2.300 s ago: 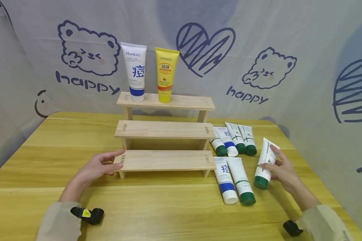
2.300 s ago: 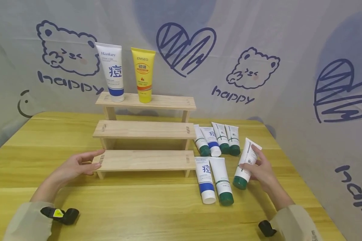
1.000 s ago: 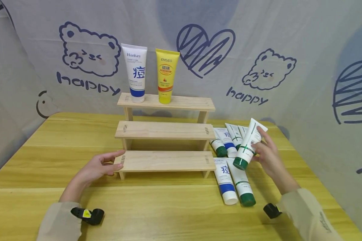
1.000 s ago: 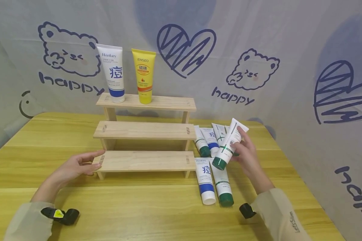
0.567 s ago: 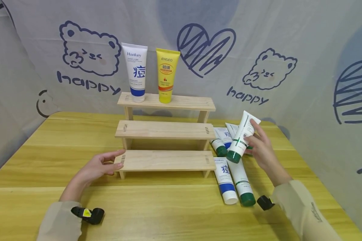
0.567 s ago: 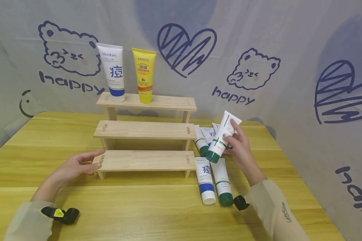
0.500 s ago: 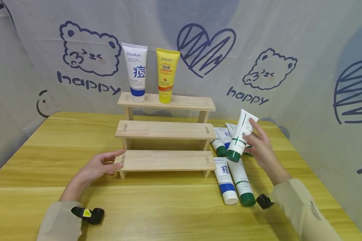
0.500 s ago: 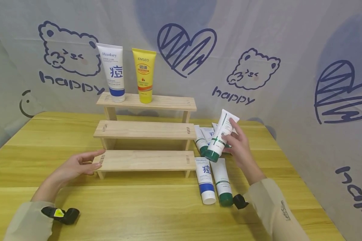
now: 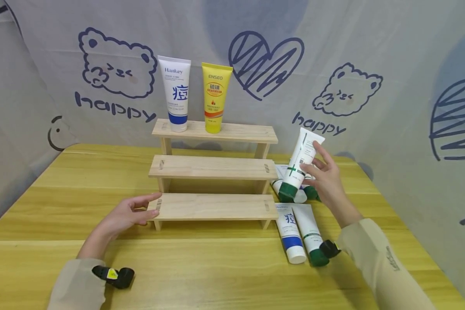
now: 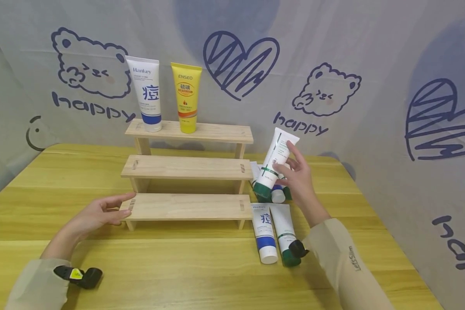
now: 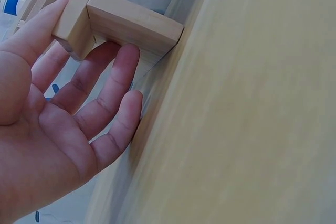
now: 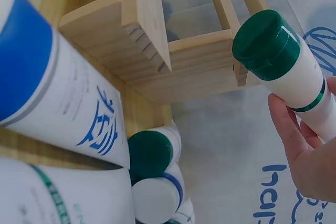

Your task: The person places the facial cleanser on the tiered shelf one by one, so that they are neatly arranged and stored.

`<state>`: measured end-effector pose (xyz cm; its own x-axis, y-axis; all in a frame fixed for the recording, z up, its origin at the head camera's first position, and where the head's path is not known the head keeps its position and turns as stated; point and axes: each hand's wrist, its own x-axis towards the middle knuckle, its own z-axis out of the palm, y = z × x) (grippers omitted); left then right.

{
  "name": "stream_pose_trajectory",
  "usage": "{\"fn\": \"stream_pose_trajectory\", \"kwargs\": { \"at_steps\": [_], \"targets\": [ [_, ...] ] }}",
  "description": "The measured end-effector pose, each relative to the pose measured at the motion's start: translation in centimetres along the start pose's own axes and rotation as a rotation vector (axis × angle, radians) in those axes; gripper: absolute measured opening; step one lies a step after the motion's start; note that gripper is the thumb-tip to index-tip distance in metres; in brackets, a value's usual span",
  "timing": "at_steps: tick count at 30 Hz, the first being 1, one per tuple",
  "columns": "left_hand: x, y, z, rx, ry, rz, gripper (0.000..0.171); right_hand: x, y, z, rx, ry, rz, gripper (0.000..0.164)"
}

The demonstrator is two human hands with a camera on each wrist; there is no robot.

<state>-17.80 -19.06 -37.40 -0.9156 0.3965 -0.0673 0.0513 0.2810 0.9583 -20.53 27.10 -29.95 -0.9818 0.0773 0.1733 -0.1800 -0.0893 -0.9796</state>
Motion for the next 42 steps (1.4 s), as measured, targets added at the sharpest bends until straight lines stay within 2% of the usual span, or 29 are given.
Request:
{"fn": "stream_pose_trajectory", "kwargs": {
  "at_steps": [4,10,14,18,22,24,25,27,29,31,32,35,36,42],
  "targets": [
    [0.0,0.0,0.0,0.002,-0.001,0.0,0.059,0.7,0.1,0.4,-0.01,0.0,-0.034,0.07],
    [0.0,0.0,0.1,0.009,0.003,-0.001,0.059,0.9,-1.7,2.5,0.007,0.041,-0.01,0.07],
    [0.0,-0.1,0.1,0.008,0.003,0.001,0.059,3.5,-0.1,1.7,0.043,0.045,-0.042,0.071],
    [0.1,-0.1,0.1,-0.004,0.0,0.004,0.059,7.5,2.8,-0.1,0.1,0.024,-0.077,0.074],
    [0.1,-0.1,0.0,0.0,-0.001,0.003,0.059,8.4,2.5,0.8,0.076,0.032,-0.115,0.072],
    [0.1,-0.1,0.0,0.003,0.0,0.005,0.059,7.2,0.6,2.5,0.034,0.048,-0.132,0.067],
    [0.1,-0.1,0.0,0.001,-0.002,0.005,0.059,7.5,0.6,2.7,0.061,0.047,-0.155,0.07],
    [0.1,-0.2,0.0,-0.005,-0.004,0.007,0.059,7.3,-0.2,3.5,0.037,0.063,-0.172,0.069],
    [0.2,-0.3,0.0,-0.012,-0.004,0.01,0.058,8.4,0.2,3.5,0.036,0.072,-0.18,0.071],
    [0.2,-0.3,0.0,-0.018,-0.004,0.009,0.058,10.6,1.7,2.5,0.068,0.065,-0.203,0.075],
    [0.2,-0.3,0.0,-0.018,-0.003,0.009,0.058,11.1,1.9,2.5,0.048,0.073,-0.206,0.073],
    [0.2,-0.4,-0.1,-0.018,-0.003,0.008,0.058,12.4,2.3,2.5,0.108,0.084,-0.215,0.078],
    [0.2,-0.4,-0.1,-0.017,-0.004,0.007,0.058,12.0,1.8,3.1,0.109,0.096,-0.216,0.078],
    [0.2,-0.2,-0.1,-0.017,-0.012,-0.001,0.059,7.0,-4.0,8.2,0.067,0.179,-0.202,0.068]
  ]
}}
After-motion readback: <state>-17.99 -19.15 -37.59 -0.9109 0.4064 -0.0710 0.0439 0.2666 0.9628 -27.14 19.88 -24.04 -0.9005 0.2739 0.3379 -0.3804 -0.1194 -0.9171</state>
